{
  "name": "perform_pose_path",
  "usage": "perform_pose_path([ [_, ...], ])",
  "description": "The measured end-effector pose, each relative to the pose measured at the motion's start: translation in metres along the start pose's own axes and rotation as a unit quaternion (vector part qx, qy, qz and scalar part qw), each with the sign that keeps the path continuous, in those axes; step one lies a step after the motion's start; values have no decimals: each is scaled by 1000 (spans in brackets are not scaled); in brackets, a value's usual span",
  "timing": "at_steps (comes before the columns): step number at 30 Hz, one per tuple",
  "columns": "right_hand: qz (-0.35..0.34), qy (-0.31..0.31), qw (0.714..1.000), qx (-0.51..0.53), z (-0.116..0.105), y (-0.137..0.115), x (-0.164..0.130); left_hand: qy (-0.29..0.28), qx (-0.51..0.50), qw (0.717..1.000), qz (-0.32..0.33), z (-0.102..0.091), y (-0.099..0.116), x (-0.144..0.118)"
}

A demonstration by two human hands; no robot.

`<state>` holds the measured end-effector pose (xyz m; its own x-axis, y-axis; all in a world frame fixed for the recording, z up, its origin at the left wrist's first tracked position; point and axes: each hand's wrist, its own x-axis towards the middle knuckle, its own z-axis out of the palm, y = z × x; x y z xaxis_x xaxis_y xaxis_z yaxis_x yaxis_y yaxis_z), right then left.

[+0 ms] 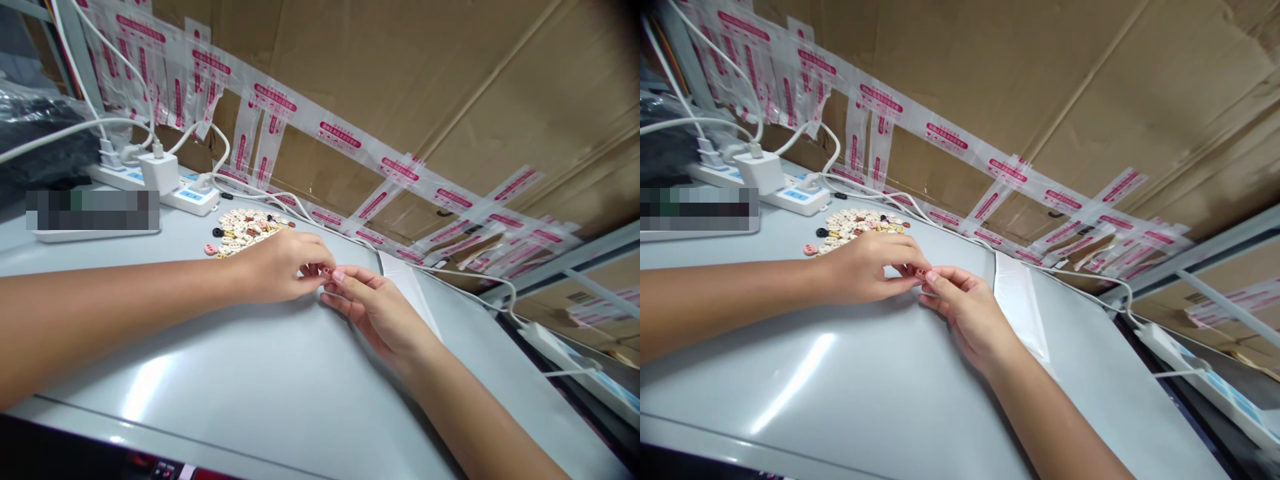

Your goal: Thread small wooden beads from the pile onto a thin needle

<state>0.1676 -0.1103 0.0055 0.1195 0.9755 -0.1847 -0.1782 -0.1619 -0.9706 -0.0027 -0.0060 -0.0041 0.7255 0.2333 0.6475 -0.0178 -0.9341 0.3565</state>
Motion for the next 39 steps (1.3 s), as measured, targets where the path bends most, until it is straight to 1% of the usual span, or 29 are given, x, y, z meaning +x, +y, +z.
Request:
perform_pose_path([
  [7,-6,7,1000,-8,4,-4,-3,-21,9,999,26,-5,3,1],
  [12,-7,7,1000,-6,4,-5,-3,-22,16,999,25,-5,3,1],
  [18,0,-1,1000,-7,7,-3,-4,-10,46,998,34,-4,2,1],
  [23,-3,17,1000,-22,9,-1,-5,-32,65,996,43,-4,2,-1],
  [26,-6,21,999,-29,10,-1,-4,-38,83,995,43,-4,4,-1],
  [31,-19,17,999,-33,10,-2,-5,-43,86,995,31,-4,5,0],
  [34,-30,19,999,-36,10,0,-4,-65,129,989,19,-4,4,1],
  [39,-48,17,996,-74,8,5,-2,-136,203,970,7,-2,5,2],
])
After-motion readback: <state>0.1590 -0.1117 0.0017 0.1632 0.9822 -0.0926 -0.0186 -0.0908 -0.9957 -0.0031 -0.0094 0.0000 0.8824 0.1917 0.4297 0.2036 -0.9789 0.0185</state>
